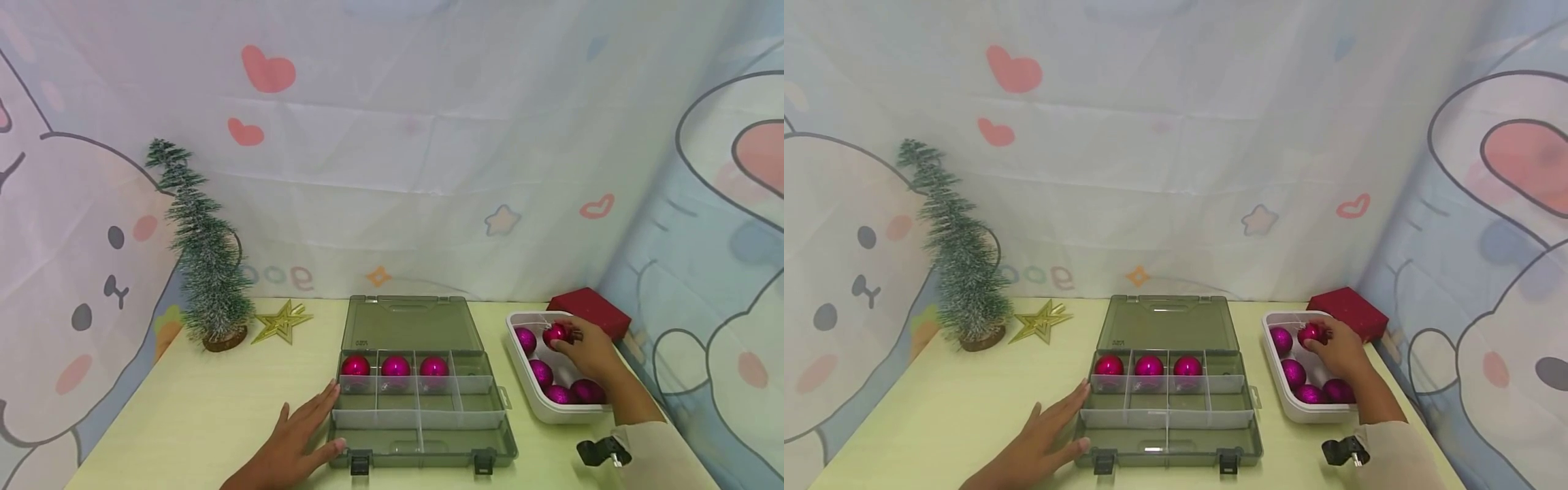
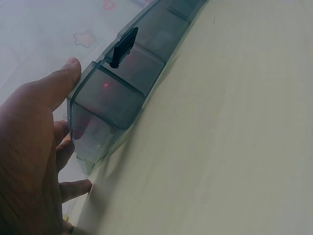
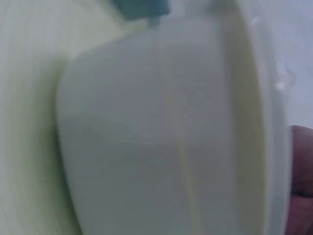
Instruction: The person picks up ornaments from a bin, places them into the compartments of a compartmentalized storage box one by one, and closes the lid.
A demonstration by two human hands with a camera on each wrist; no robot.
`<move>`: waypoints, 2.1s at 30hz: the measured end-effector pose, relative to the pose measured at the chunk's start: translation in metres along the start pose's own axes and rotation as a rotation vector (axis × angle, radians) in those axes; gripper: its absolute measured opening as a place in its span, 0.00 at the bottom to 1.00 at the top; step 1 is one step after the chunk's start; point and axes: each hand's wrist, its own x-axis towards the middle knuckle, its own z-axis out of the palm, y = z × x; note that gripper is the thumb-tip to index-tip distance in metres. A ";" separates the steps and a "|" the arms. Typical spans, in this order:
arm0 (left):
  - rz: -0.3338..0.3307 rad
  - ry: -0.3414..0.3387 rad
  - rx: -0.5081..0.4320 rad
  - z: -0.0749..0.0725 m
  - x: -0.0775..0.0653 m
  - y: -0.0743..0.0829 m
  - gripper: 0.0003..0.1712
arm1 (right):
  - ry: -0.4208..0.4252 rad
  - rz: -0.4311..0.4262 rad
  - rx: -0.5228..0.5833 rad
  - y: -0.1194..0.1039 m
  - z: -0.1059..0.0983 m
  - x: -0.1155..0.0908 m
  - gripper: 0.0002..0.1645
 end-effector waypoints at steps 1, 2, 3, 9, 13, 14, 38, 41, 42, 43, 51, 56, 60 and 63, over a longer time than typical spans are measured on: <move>0.000 0.001 -0.003 0.000 0.000 0.000 0.48 | 0.008 -0.002 0.022 -0.002 0.000 -0.001 0.30; 0.000 0.001 -0.006 0.000 0.000 0.000 0.48 | 0.019 -0.009 0.042 -0.005 0.000 -0.003 0.30; 0.001 0.004 -0.006 -0.001 0.000 0.000 0.48 | 0.029 -0.016 0.056 -0.008 -0.001 -0.004 0.31; 0.002 0.012 -0.005 0.000 -0.001 0.001 0.48 | 0.058 -0.024 0.129 -0.026 0.001 -0.014 0.36; -0.003 0.001 -0.016 0.000 -0.001 0.001 0.48 | 0.061 0.001 0.197 -0.037 0.006 -0.020 0.40; -0.003 0.000 -0.017 0.000 -0.001 0.001 0.48 | 0.062 0.002 0.208 -0.039 0.008 -0.021 0.40; -0.007 -0.003 0.003 0.000 0.000 -0.002 0.48 | 0.076 -0.198 0.205 -0.074 0.040 -0.024 0.37; -0.006 -0.002 0.006 0.000 -0.001 -0.001 0.48 | 0.090 -0.218 0.194 -0.078 0.046 -0.025 0.35; -0.007 -0.004 0.002 0.000 -0.001 -0.001 0.48 | 0.094 -0.222 0.187 -0.079 0.048 -0.025 0.34; -0.011 -0.004 -0.005 0.000 -0.001 -0.001 0.48 | 0.094 -0.231 0.180 -0.080 0.050 -0.025 0.33; -0.015 0.003 -0.006 0.002 0.000 -0.005 0.48 | 0.064 -0.338 0.151 -0.087 0.065 -0.026 0.30; -0.020 -0.010 -0.010 0.001 0.000 -0.003 0.48 | 0.061 -0.396 0.121 -0.087 0.072 -0.027 0.29; -0.009 -0.013 -0.004 -0.001 0.000 -0.001 0.48 | 0.057 -0.384 0.073 -0.089 0.074 -0.026 0.31; -0.009 -0.017 -0.006 -0.001 0.001 -0.001 0.48 | 0.049 -0.377 0.050 -0.090 0.076 -0.027 0.33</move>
